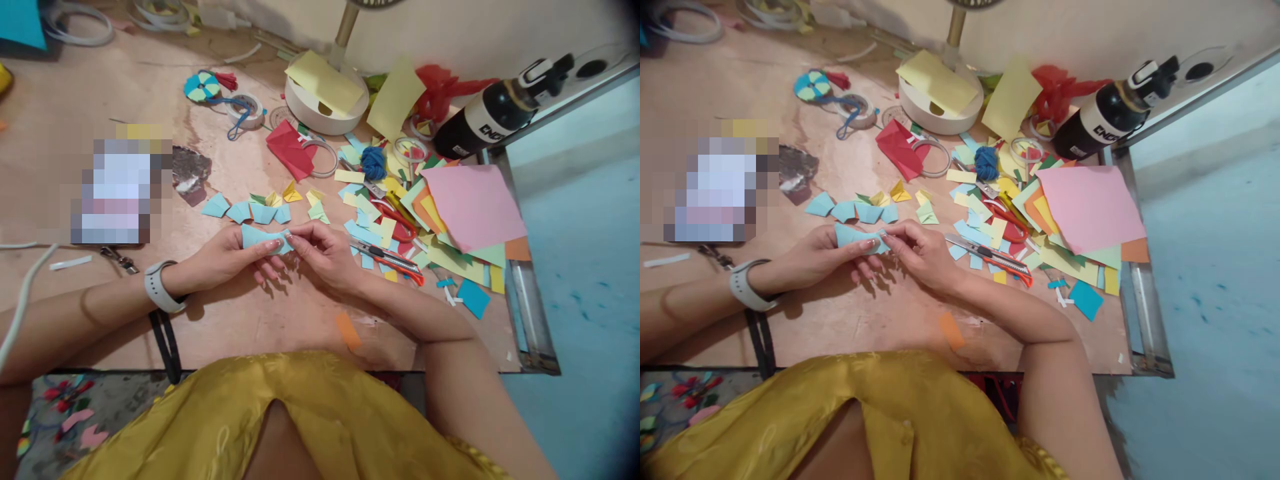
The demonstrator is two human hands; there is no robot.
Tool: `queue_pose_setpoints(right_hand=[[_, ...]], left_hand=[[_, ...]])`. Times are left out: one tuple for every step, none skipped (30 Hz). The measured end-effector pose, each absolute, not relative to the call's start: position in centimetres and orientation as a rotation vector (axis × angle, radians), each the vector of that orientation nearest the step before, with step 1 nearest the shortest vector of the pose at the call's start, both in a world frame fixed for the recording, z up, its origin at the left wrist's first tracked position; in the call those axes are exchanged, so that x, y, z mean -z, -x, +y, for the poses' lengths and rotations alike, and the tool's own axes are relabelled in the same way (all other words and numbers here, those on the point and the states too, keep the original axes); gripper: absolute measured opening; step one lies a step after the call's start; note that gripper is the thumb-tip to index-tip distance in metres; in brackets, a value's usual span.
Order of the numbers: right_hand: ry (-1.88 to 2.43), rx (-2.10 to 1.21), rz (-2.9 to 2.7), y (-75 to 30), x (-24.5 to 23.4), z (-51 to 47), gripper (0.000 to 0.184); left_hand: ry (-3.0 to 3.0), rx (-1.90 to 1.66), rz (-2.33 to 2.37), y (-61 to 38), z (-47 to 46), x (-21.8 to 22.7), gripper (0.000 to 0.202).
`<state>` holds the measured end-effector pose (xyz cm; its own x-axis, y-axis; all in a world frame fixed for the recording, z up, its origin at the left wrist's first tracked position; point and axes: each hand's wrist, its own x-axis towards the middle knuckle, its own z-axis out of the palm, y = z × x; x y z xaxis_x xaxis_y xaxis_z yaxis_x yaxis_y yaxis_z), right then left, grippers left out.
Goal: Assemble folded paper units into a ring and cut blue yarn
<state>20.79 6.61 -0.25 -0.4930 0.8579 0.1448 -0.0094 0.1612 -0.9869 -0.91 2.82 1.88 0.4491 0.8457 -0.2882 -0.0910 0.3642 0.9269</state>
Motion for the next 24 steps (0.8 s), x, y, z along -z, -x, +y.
queue_pose_setpoints(right_hand=[[0.821,-1.404,-1.698,-20.8,0.4,6.6,0.018],[0.82,-1.402,-1.709,-20.9,0.4,6.6,0.018],[0.818,-1.424,-1.704,-20.9,0.5,6.7,0.02],[0.815,-1.466,-1.685,-20.8,0.5,6.8,0.021],[0.813,-1.518,-1.66,-20.8,0.4,6.9,0.022],[0.814,-1.566,-1.631,-20.8,0.4,6.9,0.024],[0.82,-1.603,-1.605,-20.8,0.3,7.0,0.026],[0.827,-1.625,-1.585,-20.7,0.2,7.0,0.028],[0.835,-1.63,-1.576,-20.7,0.2,7.0,0.029],[0.844,-1.619,-1.581,-20.7,0.2,6.9,0.03],[0.851,-1.598,-1.596,-20.7,0.3,6.9,0.03],[0.852,-1.573,-1.617,-20.8,0.4,6.8,0.029],[0.846,-1.55,-1.641,-20.8,0.5,6.8,0.028],[0.836,-1.531,-1.66,-20.8,0.5,6.8,0.027],[0.824,-1.517,-1.669,-20.8,0.5,6.9,0.025],[0.813,-1.514,-1.669,-20.8,0.5,6.9,0.024],[0.808,-1.523,-1.659,-20.8,0.4,7.0,0.024],[0.806,-1.545,-1.638,-20.7,0.2,7.1,0.024],[0.81,-1.575,-1.61,-20.7,0.0,7.2,0.026],[0.818,-1.605,-1.574,-20.7,-0.2,7.3,0.027],[0.827,-1.632,-1.534,-20.7,-0.4,7.4,0.029],[0.835,-1.653,-1.499,-20.7,-0.6,7.5,0.031],[0.841,-1.664,-1.474,-20.6,-0.7,7.6,0.033],[0.847,-1.669,-1.464,-20.6,-0.8,7.6,0.035]], left_hand=[[-1.02,-0.719,0.917,0.9,2.8,-2.0,0.04],[-1.026,-0.716,0.924,0.9,2.8,-2.0,0.041],[-1.035,-0.712,0.929,0.9,2.9,-2.0,0.041],[-1.045,-0.709,0.932,1.0,2.9,-2.0,0.041],[-1.056,-0.704,0.931,1.1,3.0,-2.0,0.041],[-1.067,-0.7,0.927,1.2,3.0,-1.9,0.04],[-1.079,-0.698,0.922,1.3,3.1,-1.9,0.04],[-1.093,-0.695,0.918,1.4,3.1,-1.8,0.039],[-1.105,-0.689,0.917,1.5,3.1,-1.9,0.039],[-1.116,-0.679,0.918,1.5,3.2,-1.9,0.039],[-1.125,-0.666,0.92,1.5,3.2,-1.9,0.039],[-1.129,-0.657,0.924,1.4,3.1,-2.0,0.04],[-1.131,-0.65,0.927,1.4,3.1,-2.0,0.04],[-1.132,-0.647,0.931,1.3,3.1,-2.1,0.04],[-1.132,-0.649,0.934,1.3,3.1,-2.1,0.04],[-1.132,-0.653,0.937,1.3,3.1,-2.1,0.04],[-1.126,-0.66,0.936,1.2,3.0,-2.1,0.04],[-1.11,-0.674,0.928,1.2,3.1,-2.0,0.041],[-1.082,-0.698,0.919,1.2,3.1,-2.0,0.042],[-1.046,-0.728,0.913,1.2,3.1,-1.9,0.042],[-1.006,-0.758,0.914,1.2,3.1,-1.8,0.042],[-0.97,-0.784,0.92,1.2,3.2,-1.8,0.042],[-0.945,-0.799,0.929,1.2,3.2,-1.7,0.041],[-0.937,-0.804,0.937,1.2,3.2,-1.7,0.041]])
